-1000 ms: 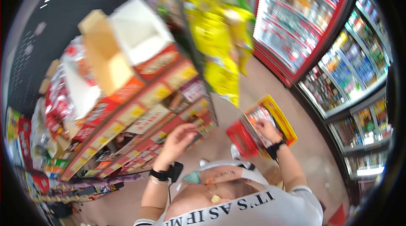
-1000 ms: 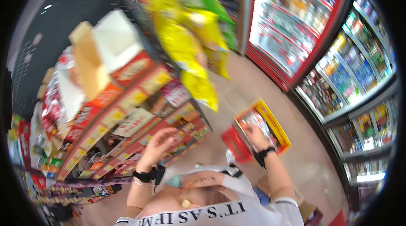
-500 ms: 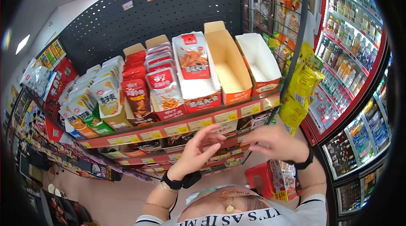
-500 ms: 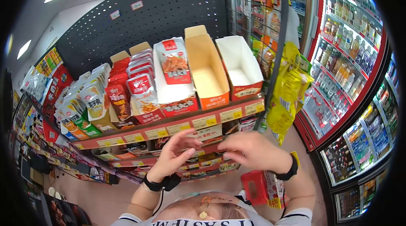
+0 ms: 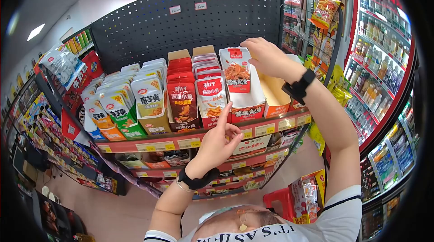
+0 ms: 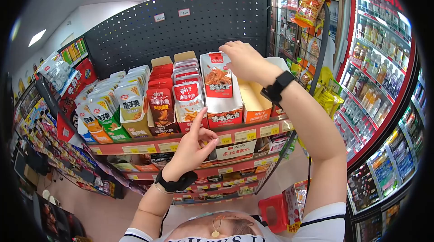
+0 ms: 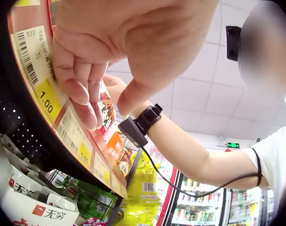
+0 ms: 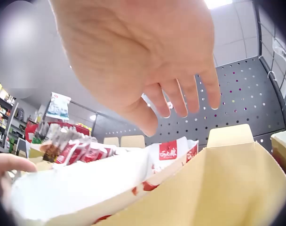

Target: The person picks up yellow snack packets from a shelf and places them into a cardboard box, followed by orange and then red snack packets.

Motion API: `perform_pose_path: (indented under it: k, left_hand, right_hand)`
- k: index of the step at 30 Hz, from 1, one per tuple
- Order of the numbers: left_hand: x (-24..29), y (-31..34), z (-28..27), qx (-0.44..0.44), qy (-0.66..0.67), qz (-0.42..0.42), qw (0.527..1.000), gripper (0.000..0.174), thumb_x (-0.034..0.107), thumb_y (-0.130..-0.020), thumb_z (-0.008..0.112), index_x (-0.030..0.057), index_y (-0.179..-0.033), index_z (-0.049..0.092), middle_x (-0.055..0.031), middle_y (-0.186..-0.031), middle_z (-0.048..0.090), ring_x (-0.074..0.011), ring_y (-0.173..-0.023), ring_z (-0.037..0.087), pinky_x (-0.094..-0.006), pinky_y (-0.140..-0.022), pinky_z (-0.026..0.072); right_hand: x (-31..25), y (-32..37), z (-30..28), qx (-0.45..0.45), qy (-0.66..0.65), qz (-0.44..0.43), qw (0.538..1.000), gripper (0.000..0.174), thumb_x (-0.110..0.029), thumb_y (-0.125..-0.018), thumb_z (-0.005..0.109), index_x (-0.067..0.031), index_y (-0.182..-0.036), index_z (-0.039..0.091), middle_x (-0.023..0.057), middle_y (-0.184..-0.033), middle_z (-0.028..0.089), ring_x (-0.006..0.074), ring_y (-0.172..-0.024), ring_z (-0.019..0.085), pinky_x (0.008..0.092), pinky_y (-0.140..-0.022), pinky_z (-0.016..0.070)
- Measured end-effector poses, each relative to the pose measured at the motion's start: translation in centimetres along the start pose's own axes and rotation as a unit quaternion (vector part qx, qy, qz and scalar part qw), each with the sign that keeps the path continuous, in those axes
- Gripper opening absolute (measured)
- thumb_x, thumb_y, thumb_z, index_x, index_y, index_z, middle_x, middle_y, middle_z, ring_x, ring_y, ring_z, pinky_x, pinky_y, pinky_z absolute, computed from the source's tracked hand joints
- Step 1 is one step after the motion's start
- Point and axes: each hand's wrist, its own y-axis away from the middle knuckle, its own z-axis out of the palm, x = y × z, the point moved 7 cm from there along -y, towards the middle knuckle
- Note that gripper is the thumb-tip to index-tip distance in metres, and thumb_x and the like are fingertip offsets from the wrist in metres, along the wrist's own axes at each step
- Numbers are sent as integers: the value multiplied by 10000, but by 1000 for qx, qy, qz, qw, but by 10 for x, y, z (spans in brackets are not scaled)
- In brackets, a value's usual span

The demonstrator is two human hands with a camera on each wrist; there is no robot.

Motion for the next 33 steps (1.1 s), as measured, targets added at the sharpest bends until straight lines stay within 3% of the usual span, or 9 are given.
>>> perform_pose_path:
  k: [2,7,9,16,19,22,26,31,33]
  left_hand:
    - [0,-1,-1,-4,4,7,1000,790,106,-838,611,84,-1442,103,-48,-832,651,-110,-738,590,-231,-633,446]
    - [3,-3,-1,2,32,18,999,783,103,-832,609,130,-1448,126,-70,-851,649,-133,-719,610,-258,-652,477]
    - [1,-4,0,-7,7,26,1000,758,96,-832,605,138,-1442,158,-75,-850,646,-144,-717,618,-265,-651,484]
    - [3,-4,-1,-13,-4,20,1000,640,82,-839,592,141,-1395,280,-88,-831,637,-182,-739,644,-281,-634,502]
    - [3,-5,-1,-10,-4,16,1000,628,80,-839,591,139,-1387,290,-94,-829,635,-181,-735,643,-285,-644,507]
    - [3,-5,-1,-9,1,11,1000,618,81,-839,592,133,-1379,296,-96,-826,633,-179,-729,643,-287,-649,509]
    - [1,-7,0,-8,4,6,1000,582,86,-837,600,114,-1349,325,-92,-821,632,-165,-716,638,-277,-637,502]
    - [9,-10,-5,20,-2,27,999,460,93,-831,612,76,-1236,394,-88,-819,634,-137,-690,624,-247,-597,476]
    - [8,-12,-4,18,-3,27,999,446,92,-833,611,64,-1223,398,-86,-825,636,-132,-692,621,-241,-594,471]
  right_hand:
    - [12,-9,24,-123,60,62,989,455,-62,-766,625,-1,-1198,497,152,-1225,505,307,-1187,439,380,-968,386]
    - [20,-16,49,-188,121,89,971,494,-77,-761,637,19,-1218,474,154,-1250,480,303,-1186,445,421,-960,384]
    - [20,-15,50,-132,97,86,983,322,-48,-747,584,0,-1063,551,134,-1092,546,292,-1068,509,421,-892,417]
    - [5,-17,33,-111,50,88,989,266,-65,-759,581,-13,-1019,575,148,-1020,577,306,-1042,526,388,-856,436]
    - [-6,-12,31,-143,14,109,984,202,-99,-760,609,-22,-947,607,153,-908,613,315,-956,574,389,-796,461]
    - [-16,-6,32,-105,-4,75,992,189,-187,-784,620,-26,-883,622,182,-796,635,346,-775,613,409,-706,480]
    - [-8,-2,37,-94,44,93,990,171,-176,-810,592,-36,-905,623,187,-794,629,352,-774,609,415,-695,477]
    - [-8,0,-7,70,43,128,988,137,-160,-837,547,-63,-878,634,174,-774,632,350,-749,615,425,-650,479]
    - [-6,3,-22,90,35,144,985,142,-176,-842,548,-52,-852,616,182,-765,618,361,-748,604,429,-640,472]
